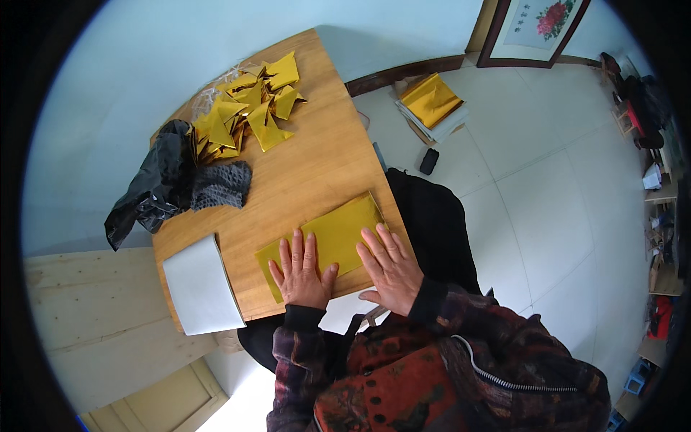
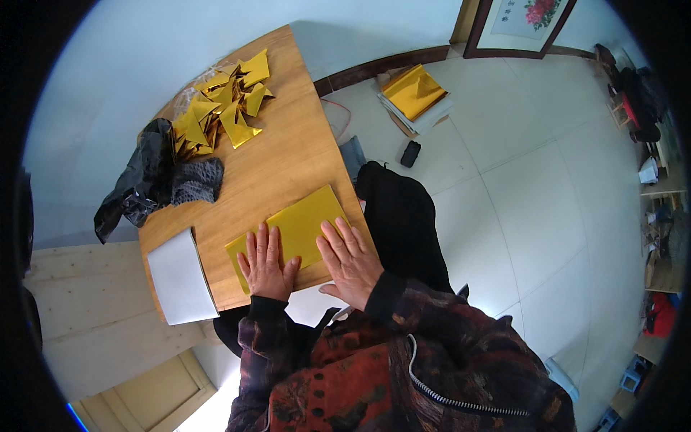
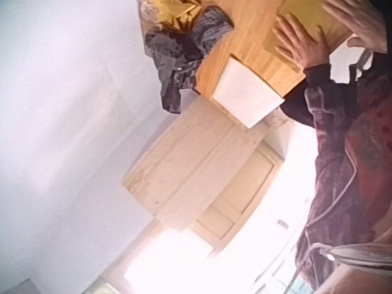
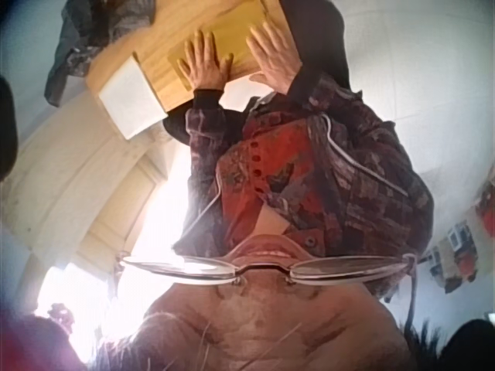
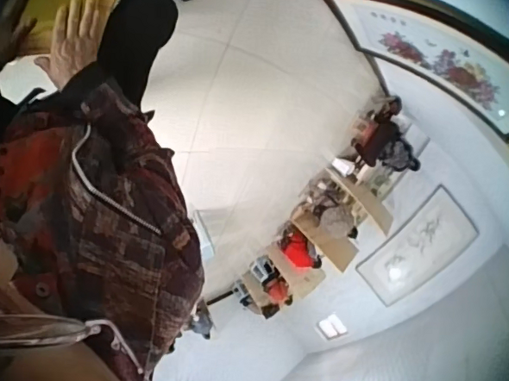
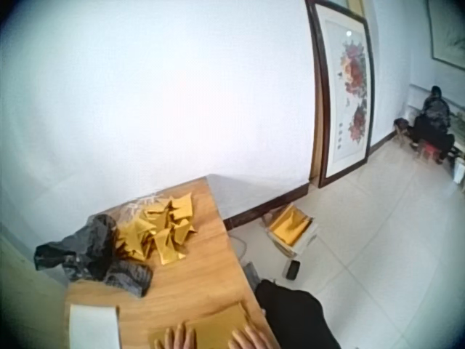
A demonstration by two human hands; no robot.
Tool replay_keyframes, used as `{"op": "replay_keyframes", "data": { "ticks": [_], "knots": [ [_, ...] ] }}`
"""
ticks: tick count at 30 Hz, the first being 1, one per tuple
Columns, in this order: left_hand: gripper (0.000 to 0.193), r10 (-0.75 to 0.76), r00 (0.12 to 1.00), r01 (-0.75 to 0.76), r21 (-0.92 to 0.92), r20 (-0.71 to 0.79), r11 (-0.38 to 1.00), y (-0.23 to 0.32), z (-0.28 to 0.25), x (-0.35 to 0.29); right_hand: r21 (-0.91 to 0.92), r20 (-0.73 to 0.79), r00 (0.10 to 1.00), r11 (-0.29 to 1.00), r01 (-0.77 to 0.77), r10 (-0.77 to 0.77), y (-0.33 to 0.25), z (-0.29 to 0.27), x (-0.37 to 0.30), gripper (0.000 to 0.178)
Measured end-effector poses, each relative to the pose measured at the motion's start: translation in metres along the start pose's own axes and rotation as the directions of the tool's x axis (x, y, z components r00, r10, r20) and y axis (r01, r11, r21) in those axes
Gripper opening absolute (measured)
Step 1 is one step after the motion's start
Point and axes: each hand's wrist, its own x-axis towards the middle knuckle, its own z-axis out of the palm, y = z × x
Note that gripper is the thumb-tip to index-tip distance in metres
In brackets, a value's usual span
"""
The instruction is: The person folds a small yellow sheet of paper into a triangular packet on a wooden table, then sets it aside. They then take a larger white sheet, fold it in half, and fold the resulting yellow sheet into a rectangular packet.
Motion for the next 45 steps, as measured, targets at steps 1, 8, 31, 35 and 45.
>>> {"op": "replay_keyframes", "data": {
  "ticks": [1,8,31,35,45],
  "knots": [
    [0.076,0.001,1.000,-0.001,-0.001,0.000,1.000,0.000,-0.001,0.000,-0.008,0.004,1.000,1.000,0.009,-0.009,0.001,-0.003,-0.002,0.095],
    [0.075,0.007,1.000,-0.007,-0.010,-0.010,1.000,0.001,-0.002,-0.001,0.000,0.129,0.991,0.999,-0.044,0.043,0.011,-0.016,-0.012,0.094],
    [0.077,0.010,0.997,-0.007,-0.037,0.079,0.999,0.001,-0.015,-0.001,0.046,-0.006,0.999,0.998,-0.033,0.033,0.022,-0.010,0.049,0.092],
    [0.076,0.007,0.996,-0.003,-0.049,0.089,0.999,0.001,-0.016,0.000,0.041,0.000,1.000,0.999,-0.032,0.032,0.022,-0.010,0.049,0.094],
    [0.075,0.027,0.999,-0.024,-0.065,0.040,0.998,0.001,-0.015,-0.001,-0.001,0.018,0.999,0.999,-0.042,0.042,0.024,-0.014,0.047,0.098]
  ]
}}
